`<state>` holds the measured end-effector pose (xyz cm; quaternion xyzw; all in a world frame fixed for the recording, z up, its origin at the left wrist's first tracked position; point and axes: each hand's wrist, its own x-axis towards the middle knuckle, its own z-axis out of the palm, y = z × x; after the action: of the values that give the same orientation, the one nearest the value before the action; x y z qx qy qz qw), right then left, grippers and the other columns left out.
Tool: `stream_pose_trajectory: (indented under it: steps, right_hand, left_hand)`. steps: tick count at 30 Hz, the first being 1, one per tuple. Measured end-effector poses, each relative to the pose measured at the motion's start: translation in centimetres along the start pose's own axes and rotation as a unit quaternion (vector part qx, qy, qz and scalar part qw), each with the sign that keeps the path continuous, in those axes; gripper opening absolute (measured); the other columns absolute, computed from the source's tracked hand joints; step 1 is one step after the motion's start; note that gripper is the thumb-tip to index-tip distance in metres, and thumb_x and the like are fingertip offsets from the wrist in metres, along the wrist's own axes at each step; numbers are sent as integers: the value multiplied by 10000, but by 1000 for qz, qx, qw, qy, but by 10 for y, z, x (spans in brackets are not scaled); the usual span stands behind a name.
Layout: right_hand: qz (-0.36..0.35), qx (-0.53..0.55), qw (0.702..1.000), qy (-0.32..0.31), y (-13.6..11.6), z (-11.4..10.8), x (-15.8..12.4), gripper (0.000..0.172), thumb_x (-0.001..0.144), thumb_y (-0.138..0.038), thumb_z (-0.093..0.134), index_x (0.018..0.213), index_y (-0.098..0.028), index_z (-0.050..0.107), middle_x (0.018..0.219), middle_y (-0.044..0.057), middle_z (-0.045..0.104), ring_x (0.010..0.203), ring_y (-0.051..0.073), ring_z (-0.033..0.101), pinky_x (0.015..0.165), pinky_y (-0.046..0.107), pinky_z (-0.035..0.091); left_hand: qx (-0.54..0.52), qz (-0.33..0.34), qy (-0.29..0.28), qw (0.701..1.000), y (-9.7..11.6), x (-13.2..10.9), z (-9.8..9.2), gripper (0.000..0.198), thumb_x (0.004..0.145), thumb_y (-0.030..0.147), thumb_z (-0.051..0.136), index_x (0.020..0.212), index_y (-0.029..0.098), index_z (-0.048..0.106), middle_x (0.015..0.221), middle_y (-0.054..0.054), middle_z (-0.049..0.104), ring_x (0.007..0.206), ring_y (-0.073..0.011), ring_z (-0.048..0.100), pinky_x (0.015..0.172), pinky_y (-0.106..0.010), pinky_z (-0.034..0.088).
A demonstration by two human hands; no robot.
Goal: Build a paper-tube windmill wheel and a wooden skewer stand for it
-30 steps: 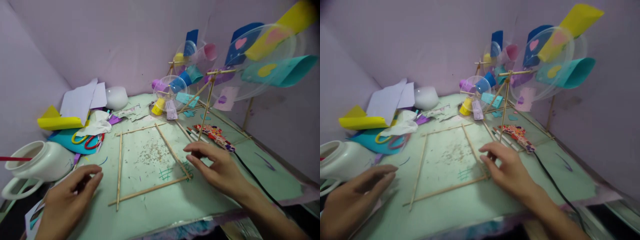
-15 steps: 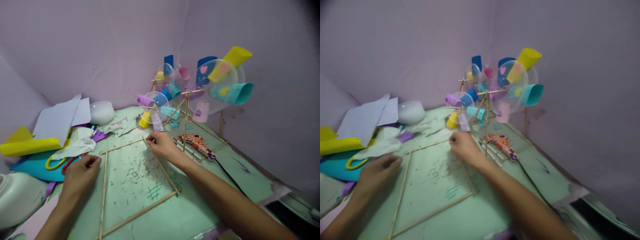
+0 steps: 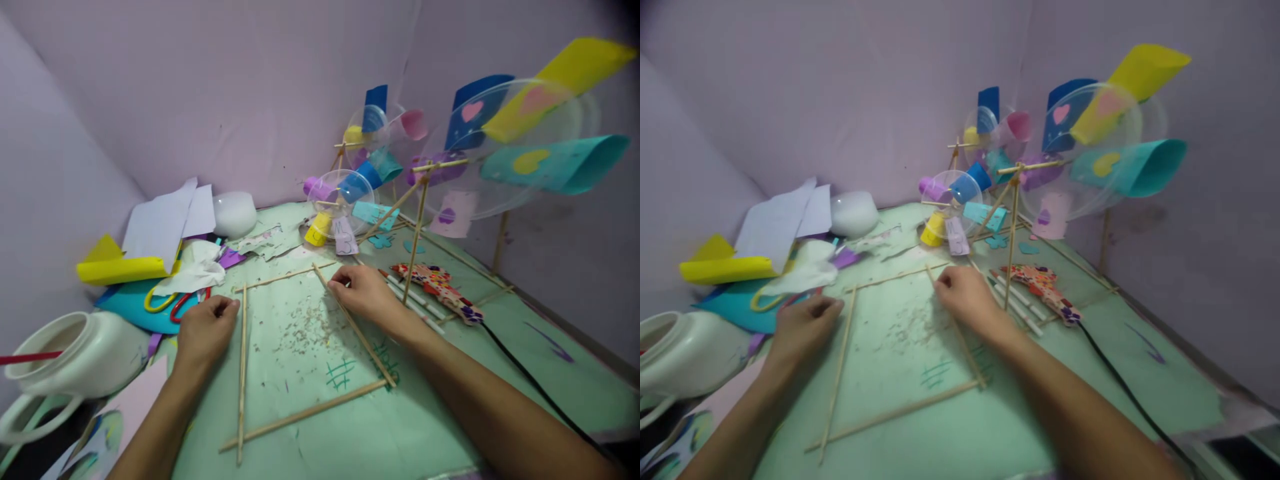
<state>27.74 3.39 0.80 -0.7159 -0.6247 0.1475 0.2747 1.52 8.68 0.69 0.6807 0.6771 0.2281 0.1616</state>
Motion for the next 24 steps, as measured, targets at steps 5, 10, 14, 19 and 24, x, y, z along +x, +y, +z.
stream_pose_trajectory:
  steps: [5, 10, 14, 19, 24]
  right_hand:
    - [33, -88, 995, -30, -3, -3, -1, 267, 790, -352, 522, 747, -181, 722, 720, 61, 712, 656, 178, 601, 534, 266, 321]
    - [64, -137, 986, -69, -5, -5, -1, 306, 758, -430, 555, 717, -183, 731, 714, 88, 715, 653, 207, 615, 503, 278, 308]
    - [71, -149, 982, -97, -4, -4, 0, 331, 736, -466, 581, 677, -177, 733, 674, 101, 708, 629, 212, 622, 494, 279, 309]
    - [60, -158, 980, -105, -2, -2, 1, 322, 755, -411, 551, 647, -163, 726, 662, 116, 702, 640, 218, 625, 500, 284, 301]
    - [49, -161, 980, -102, -1, -2, 2, 334, 762, -410, 528, 650, -165, 726, 645, 111, 697, 625, 207, 611, 508, 283, 296]
  left_hand:
    - [5, -9, 2, 1000, 0, -4, -1, 262, 703, 432, 489, 640, 209, 609, 639, -23, 641, 685, -203, 585, 623, -289, 395]
    - [27, -19, -37, 999, 10, -10, -3, 291, 721, 460, 484, 620, 212, 597, 646, -32, 641, 687, -213, 581, 608, -295, 388]
    - [80, -37, -66, 994, 18, -12, -1, 329, 720, 512, 479, 611, 229, 605, 668, -45, 656, 726, -246, 597, 580, -307, 369]
    - [105, -50, -83, 990, 19, -11, 0, 336, 726, 524, 456, 613, 237, 591, 706, -58, 662, 760, -270, 597, 572, -318, 355]
    - [119, -59, -85, 987, 20, -11, -1, 320, 724, 519, 448, 616, 244, 572, 742, -57, 663, 783, -281, 589, 573, -324, 347]
